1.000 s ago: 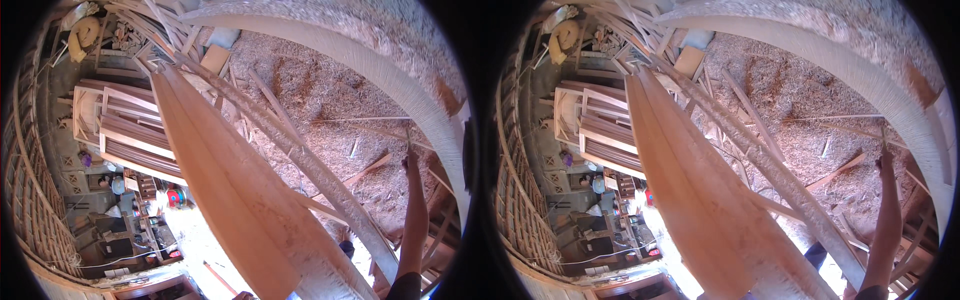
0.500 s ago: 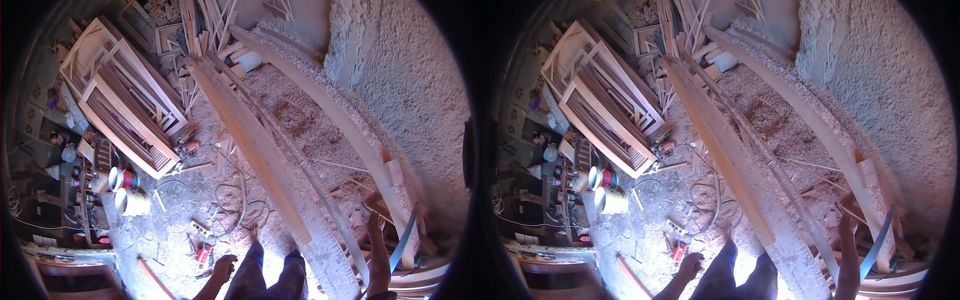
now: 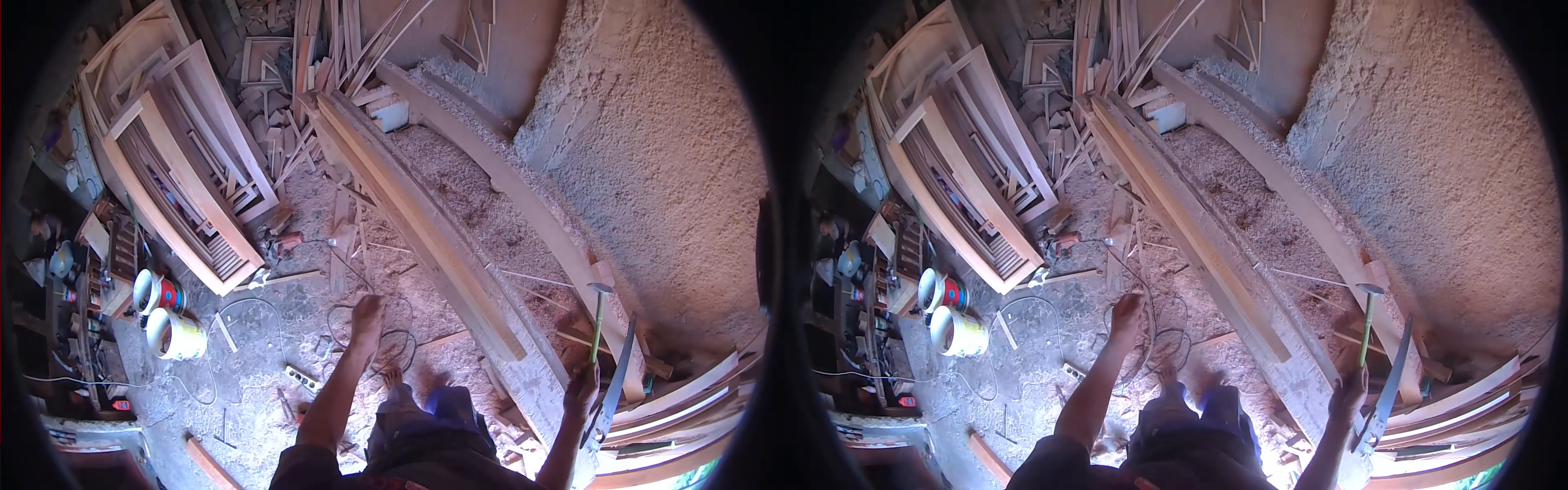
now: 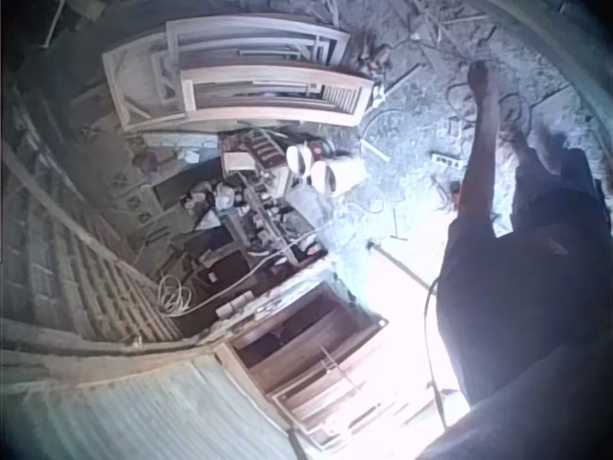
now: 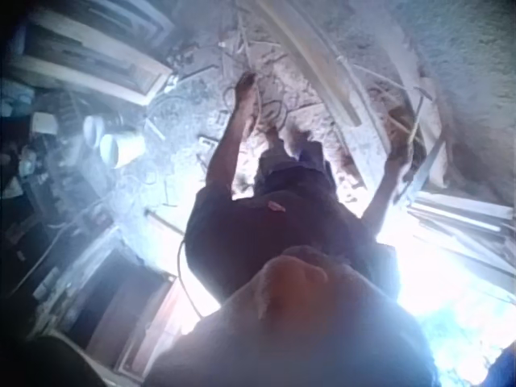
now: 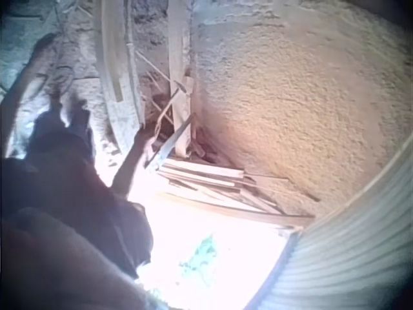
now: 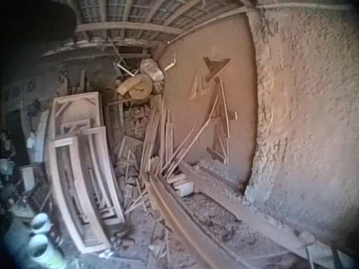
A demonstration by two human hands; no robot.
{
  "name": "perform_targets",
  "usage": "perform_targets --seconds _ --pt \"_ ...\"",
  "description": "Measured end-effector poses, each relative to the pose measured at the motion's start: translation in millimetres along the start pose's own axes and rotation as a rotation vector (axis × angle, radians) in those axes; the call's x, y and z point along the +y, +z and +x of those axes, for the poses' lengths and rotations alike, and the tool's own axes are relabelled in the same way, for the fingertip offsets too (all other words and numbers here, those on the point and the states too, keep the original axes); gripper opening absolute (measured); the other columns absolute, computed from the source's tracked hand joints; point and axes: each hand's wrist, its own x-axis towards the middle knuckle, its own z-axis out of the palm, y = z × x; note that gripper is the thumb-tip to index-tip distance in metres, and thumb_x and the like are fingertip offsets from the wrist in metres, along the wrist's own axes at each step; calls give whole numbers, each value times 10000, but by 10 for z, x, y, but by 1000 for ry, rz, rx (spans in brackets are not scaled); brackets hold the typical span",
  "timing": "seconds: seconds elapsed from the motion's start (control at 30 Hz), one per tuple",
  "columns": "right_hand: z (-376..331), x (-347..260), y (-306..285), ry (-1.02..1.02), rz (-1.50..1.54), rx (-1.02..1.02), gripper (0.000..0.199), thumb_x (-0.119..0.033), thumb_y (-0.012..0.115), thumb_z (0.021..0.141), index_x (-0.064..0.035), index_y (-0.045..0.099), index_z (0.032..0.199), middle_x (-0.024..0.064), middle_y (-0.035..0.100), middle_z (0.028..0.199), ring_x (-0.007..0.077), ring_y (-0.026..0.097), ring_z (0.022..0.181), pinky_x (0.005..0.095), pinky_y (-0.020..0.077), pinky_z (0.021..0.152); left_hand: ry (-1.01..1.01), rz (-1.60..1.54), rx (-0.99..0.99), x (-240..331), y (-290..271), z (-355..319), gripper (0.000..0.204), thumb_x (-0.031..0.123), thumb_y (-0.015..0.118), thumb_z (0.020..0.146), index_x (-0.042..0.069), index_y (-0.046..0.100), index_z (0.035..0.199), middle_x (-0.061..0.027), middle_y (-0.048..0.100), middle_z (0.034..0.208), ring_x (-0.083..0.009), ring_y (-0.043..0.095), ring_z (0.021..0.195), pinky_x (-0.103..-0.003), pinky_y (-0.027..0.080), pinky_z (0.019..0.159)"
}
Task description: The person assembles a wooden frame by hammering nails into a long plank resting on a workbench. They retrieve nails from a small wooden box and use a hammer to secure the pieces. Later, they use a red electric planer to smooth the surface of the plank.
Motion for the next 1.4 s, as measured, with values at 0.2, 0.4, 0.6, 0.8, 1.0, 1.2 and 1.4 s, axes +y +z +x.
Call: perform_targets --seconds 0.2,0.4,0.6,0.8,1.0,1.2,1.4 --pt "364 -316 351 933 755 -226 255 -270 528 1013 -70 598 1156 -48 396 556 47 343 356 240 256 289 244 119 59 328 245 977 151 181 670 945 32 649 937 39 538 759 -67 465 684 -256 395 618" --pt "402 -401 1228 702 820 -50 164 -224 534 1002 -89 569 1090 -47 406 567 52 374 385 240 304 308 512 18 -6 386 290 1865 139 145 640 957 23 636 891 53 500 735 -53 415 699 -240 359 614" --pt "652 -727 1749 795 768 -205 128 -160 550 970 -86 539 1074 -42 419 546 69 407 364 255 352 316 614 160 72 601 435 2266 126 136 637 962 15 646 929 26 561 765 -60 465 714 -241 400 627" --pt "758 -936 2378 611 543 -408 196 -157 589 935 -49 565 1097 -11 491 630 75 460 432 262 356 383 614 212 14 687 542 2863 150 146 644 961 2 664 997 -22 663 850 -81 583 800 -250 484 710" --pt "942 -1054 2756 321 277 -530 229 -143 595 922 -15 567 1108 92 562 725 176 566 587 342 439 521 675 483 76 868 601 3430 180 165 668 948 1 697 1017 -73 708 917 -118 629 842 -272 498 763" --pt "899 -1214 2779 260 210 -557 249 -136 600 929 -6 567 1139 141 596 781 234 593 631 371 476 593 702 629 -4 889 469 3619 160 166 678 929 40 697 1026 -136 710 940 -233 690 845 -316 528 734" --pt "927 -1199 2807 232 193 -548 246 -142 607 939 -17 567 1148 140 609 787 221 603 638 360 482 592 780 610 -31 777 480 3586 141 160 665 933 47 687 1014 -128 711 928 -245 698 830 -334 536 724"
